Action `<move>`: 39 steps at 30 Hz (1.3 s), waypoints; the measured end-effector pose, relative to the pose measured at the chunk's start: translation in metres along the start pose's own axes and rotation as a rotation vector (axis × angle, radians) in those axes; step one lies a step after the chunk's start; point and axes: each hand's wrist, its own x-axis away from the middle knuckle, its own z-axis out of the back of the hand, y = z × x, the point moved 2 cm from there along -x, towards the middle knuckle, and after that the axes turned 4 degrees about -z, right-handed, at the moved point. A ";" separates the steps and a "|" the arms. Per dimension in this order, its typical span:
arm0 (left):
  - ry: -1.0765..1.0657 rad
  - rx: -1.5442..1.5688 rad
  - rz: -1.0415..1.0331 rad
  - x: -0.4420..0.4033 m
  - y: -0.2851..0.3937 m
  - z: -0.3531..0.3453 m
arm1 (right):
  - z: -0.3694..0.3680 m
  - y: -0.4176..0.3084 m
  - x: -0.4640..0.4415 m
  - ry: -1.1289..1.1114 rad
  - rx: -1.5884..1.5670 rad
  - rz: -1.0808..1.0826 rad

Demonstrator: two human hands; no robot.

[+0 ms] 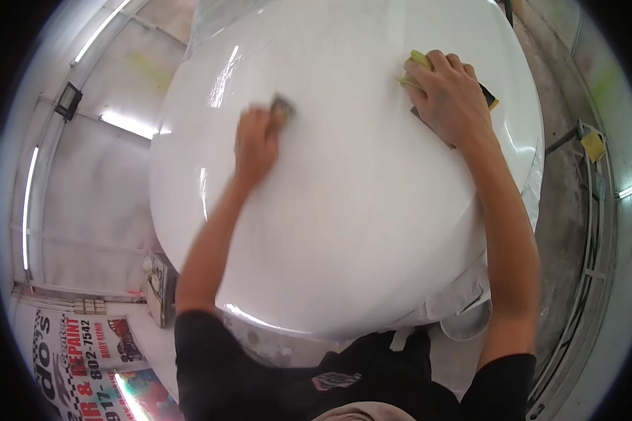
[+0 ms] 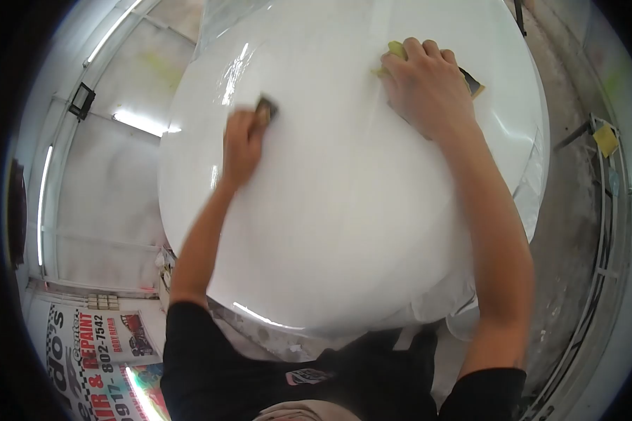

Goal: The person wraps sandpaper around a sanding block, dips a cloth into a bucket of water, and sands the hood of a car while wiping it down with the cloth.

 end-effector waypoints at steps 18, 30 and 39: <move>0.090 -0.079 0.018 -0.076 -0.091 -0.039 | -0.001 -0.001 -0.005 -0.013 -0.039 0.009; 0.047 0.009 0.017 0.052 -0.009 0.031 | -0.001 -0.003 -0.002 0.059 -0.006 0.064; -0.018 -0.273 0.290 -0.132 -0.152 -0.058 | 0.008 -0.002 -0.003 -0.033 -0.079 0.028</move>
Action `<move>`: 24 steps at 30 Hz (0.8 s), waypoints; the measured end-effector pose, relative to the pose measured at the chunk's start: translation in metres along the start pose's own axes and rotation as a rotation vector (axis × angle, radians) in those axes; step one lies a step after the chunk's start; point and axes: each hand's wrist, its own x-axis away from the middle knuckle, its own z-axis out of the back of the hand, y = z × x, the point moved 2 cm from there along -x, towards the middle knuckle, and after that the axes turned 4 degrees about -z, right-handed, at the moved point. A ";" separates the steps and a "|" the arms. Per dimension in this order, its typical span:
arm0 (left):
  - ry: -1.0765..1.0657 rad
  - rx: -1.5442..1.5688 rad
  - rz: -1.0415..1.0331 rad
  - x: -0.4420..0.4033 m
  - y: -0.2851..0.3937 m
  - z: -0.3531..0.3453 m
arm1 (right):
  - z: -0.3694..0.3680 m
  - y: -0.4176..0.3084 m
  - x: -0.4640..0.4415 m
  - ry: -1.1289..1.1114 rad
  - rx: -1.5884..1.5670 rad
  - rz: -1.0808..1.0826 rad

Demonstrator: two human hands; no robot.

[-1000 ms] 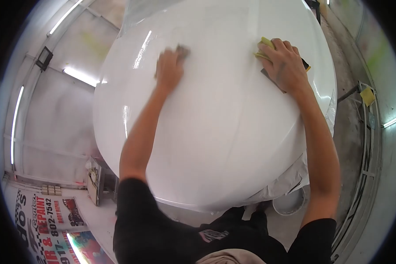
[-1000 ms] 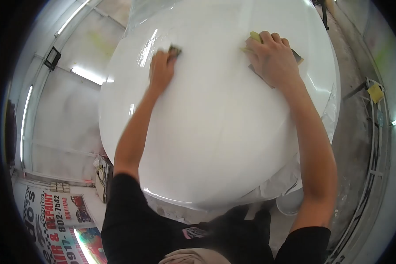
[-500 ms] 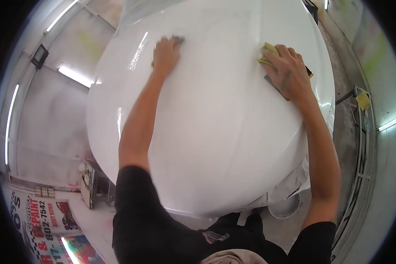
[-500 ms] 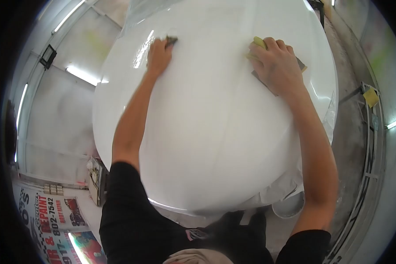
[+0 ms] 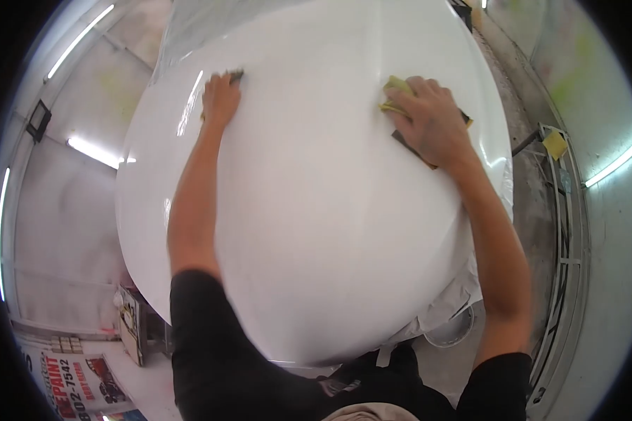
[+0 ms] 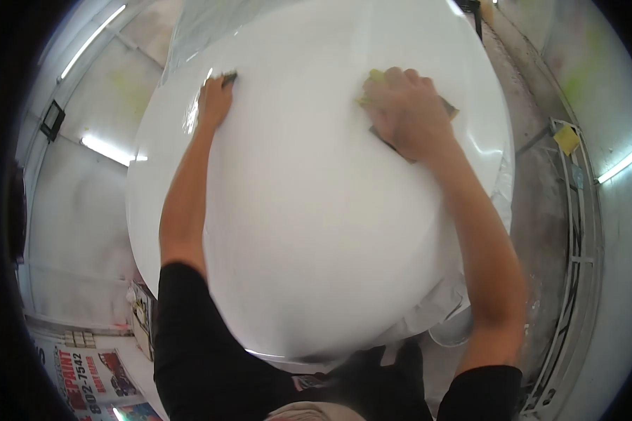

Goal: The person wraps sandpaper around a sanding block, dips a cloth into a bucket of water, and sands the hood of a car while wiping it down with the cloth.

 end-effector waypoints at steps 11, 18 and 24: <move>0.066 0.217 -0.135 0.047 0.028 0.028 | -0.006 0.001 -0.003 0.004 0.009 -0.027; 0.049 0.130 -0.194 0.096 0.050 0.057 | -0.006 -0.002 0.006 0.082 -0.016 0.036; 0.021 0.292 -0.288 0.179 0.057 0.097 | -0.010 -0.009 0.002 0.030 0.045 0.021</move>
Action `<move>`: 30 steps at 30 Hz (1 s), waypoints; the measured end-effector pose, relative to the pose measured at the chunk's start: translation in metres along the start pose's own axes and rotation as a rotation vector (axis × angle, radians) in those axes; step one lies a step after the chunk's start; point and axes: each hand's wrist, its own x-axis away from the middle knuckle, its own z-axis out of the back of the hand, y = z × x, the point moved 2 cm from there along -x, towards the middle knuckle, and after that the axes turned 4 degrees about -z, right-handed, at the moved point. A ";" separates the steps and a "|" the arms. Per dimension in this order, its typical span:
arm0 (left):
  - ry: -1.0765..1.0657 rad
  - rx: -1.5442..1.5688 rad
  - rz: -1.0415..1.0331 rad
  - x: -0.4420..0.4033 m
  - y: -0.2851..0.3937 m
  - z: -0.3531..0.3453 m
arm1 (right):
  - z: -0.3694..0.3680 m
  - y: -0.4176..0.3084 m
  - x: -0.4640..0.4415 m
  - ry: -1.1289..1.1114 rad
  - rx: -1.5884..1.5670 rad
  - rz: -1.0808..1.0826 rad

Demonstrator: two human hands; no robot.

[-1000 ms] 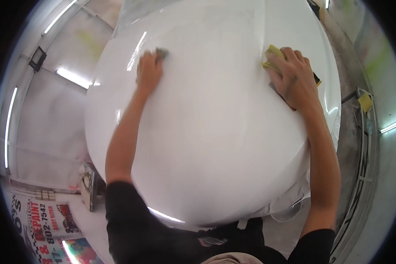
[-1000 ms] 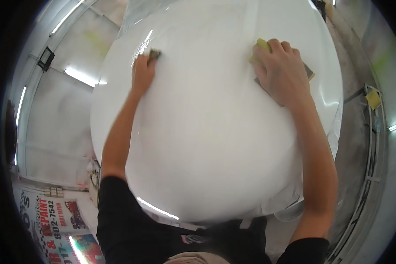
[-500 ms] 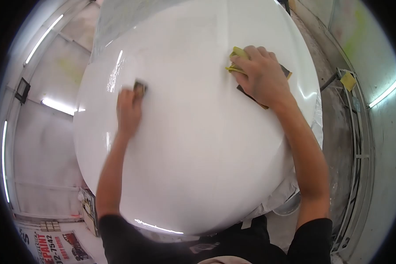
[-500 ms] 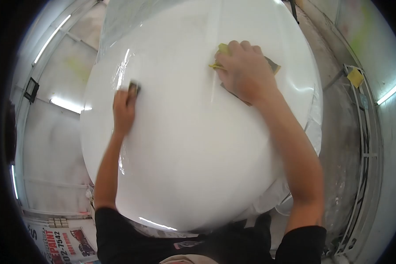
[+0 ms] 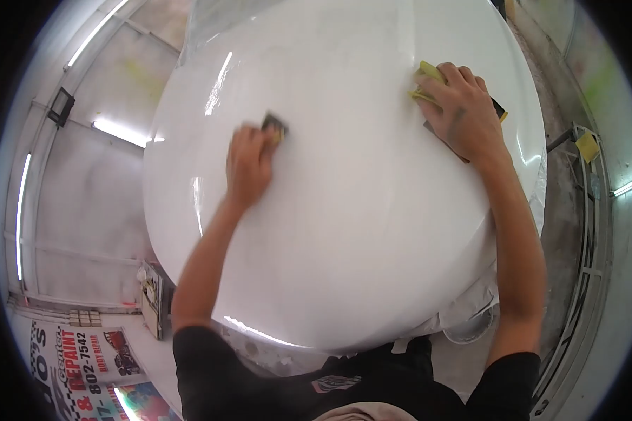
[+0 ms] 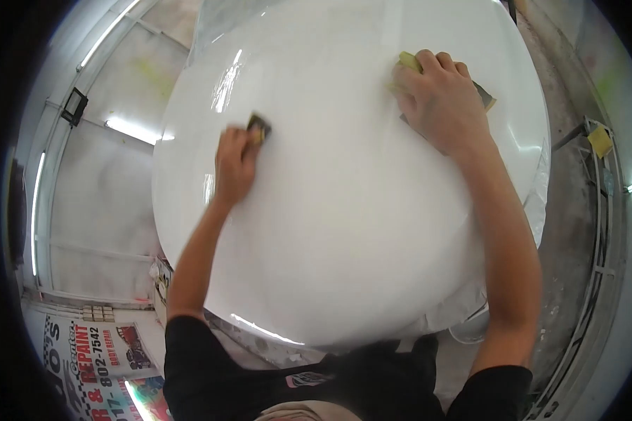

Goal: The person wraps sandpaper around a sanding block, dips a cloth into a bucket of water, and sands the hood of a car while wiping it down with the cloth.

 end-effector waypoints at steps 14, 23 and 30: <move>0.016 0.041 -0.045 0.000 0.017 0.003 | -0.002 0.006 0.003 0.074 -0.034 0.028; 0.055 -0.264 0.164 -0.191 -0.079 -0.099 | 0.003 0.011 0.004 0.030 -0.083 0.029; 0.000 0.076 -0.038 -0.027 0.019 -0.014 | -0.001 0.010 0.001 0.029 -0.033 -0.004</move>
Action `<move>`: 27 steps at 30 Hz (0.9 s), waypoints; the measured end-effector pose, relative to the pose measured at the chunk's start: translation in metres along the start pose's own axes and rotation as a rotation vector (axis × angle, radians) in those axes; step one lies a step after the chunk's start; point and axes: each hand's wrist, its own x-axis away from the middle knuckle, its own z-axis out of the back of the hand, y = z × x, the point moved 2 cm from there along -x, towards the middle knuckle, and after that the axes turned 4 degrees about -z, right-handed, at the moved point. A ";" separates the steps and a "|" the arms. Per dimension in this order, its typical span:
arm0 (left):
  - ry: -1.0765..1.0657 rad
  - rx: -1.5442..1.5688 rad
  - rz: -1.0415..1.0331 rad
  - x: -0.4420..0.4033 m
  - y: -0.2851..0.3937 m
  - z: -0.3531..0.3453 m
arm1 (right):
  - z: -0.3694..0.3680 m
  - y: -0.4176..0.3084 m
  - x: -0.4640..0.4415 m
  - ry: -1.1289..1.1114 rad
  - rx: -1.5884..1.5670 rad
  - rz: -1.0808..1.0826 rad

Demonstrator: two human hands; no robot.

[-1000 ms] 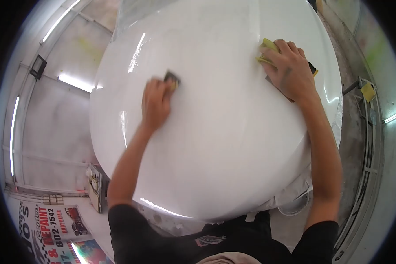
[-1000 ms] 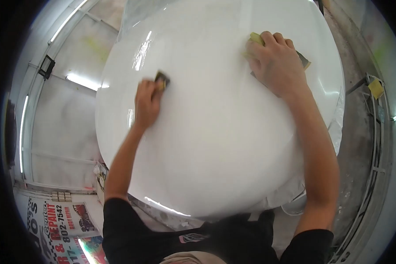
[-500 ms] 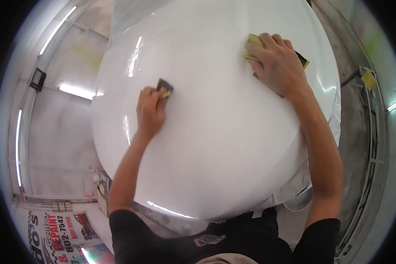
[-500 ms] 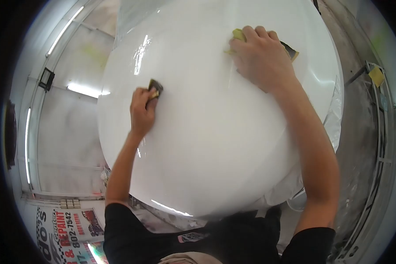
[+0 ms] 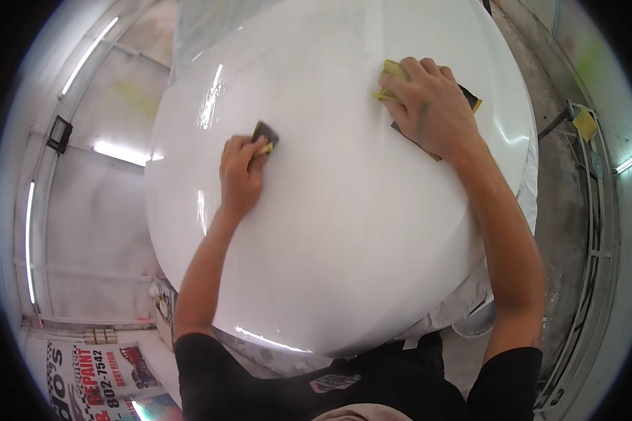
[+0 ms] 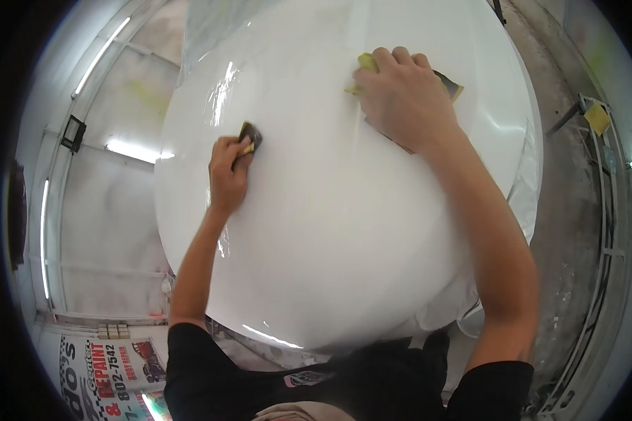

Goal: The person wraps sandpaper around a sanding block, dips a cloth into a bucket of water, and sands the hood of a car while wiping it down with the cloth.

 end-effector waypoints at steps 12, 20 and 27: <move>0.041 -0.114 -0.031 -0.030 -0.015 -0.021 | 0.009 -0.007 0.000 -0.003 -0.059 0.031; 0.050 -0.217 0.089 -0.153 -0.078 -0.077 | 0.000 0.001 -0.002 -0.026 -0.089 0.013; 0.022 -0.133 0.038 -0.064 -0.012 -0.039 | 0.009 -0.008 0.001 -0.085 -0.015 0.012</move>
